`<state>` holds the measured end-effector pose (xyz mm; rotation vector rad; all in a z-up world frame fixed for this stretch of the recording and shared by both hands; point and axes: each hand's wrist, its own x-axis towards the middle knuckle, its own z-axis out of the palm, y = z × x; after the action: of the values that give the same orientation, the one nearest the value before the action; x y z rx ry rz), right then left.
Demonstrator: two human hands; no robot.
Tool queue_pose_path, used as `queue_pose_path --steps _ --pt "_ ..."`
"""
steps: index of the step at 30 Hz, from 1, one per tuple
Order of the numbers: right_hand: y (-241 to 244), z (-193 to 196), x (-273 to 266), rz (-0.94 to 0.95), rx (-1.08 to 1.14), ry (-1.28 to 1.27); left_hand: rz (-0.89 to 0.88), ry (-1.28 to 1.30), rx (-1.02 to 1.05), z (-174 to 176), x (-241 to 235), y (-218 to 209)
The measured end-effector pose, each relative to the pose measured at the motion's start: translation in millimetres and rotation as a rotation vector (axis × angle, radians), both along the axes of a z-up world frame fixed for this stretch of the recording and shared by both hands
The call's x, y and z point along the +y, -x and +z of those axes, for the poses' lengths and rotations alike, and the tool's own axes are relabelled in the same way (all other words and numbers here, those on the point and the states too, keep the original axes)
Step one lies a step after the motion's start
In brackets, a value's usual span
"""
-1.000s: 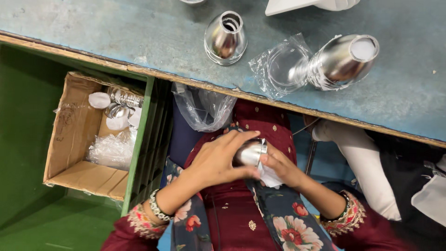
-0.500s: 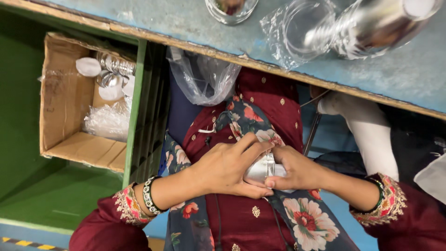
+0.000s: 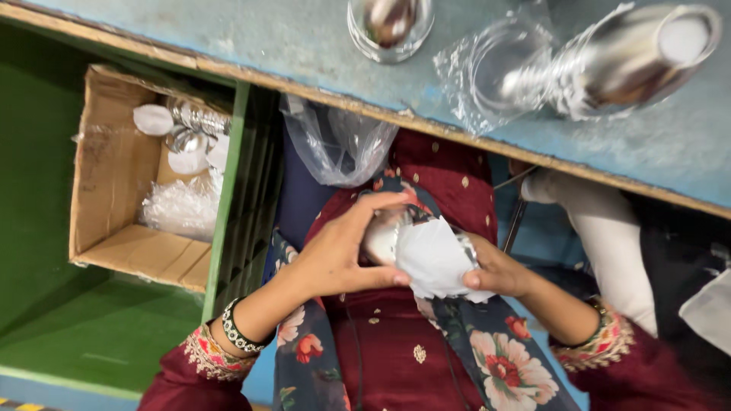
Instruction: The person assembles small light fixture components by hand. They pick up a textured glass diffuser and a metal housing, fit them together, and place the assembled unit on the table. The person repeats this process with several more components, handling them one at a time.
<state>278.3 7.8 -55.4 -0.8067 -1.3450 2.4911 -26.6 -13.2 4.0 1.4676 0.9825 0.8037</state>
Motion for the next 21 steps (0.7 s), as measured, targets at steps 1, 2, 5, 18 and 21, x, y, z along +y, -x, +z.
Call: queue_pose_path --steps 1,2,5,18,21 --pt "1.6 1.8 -0.7 -0.086 0.033 0.071 0.04 -0.037 0.045 2.4 4.7 2.7" --pt "6.9 3.0 -1.4 -0.169 0.072 0.141 0.084 -0.076 0.095 5.5 11.1 6.3" --pt "28.8 10.2 5.2 -0.292 0.256 0.235 0.216 -0.232 0.171 24.0 31.5 21.4" --pt "58.0 17.2 4.3 -0.311 0.477 0.321 0.42 -0.979 0.841 72.4 184.4 7.5" --pt "59.0 13.4 -0.2 -0.363 0.443 0.367 0.318 -0.842 0.99 63.5 201.5 5.6"
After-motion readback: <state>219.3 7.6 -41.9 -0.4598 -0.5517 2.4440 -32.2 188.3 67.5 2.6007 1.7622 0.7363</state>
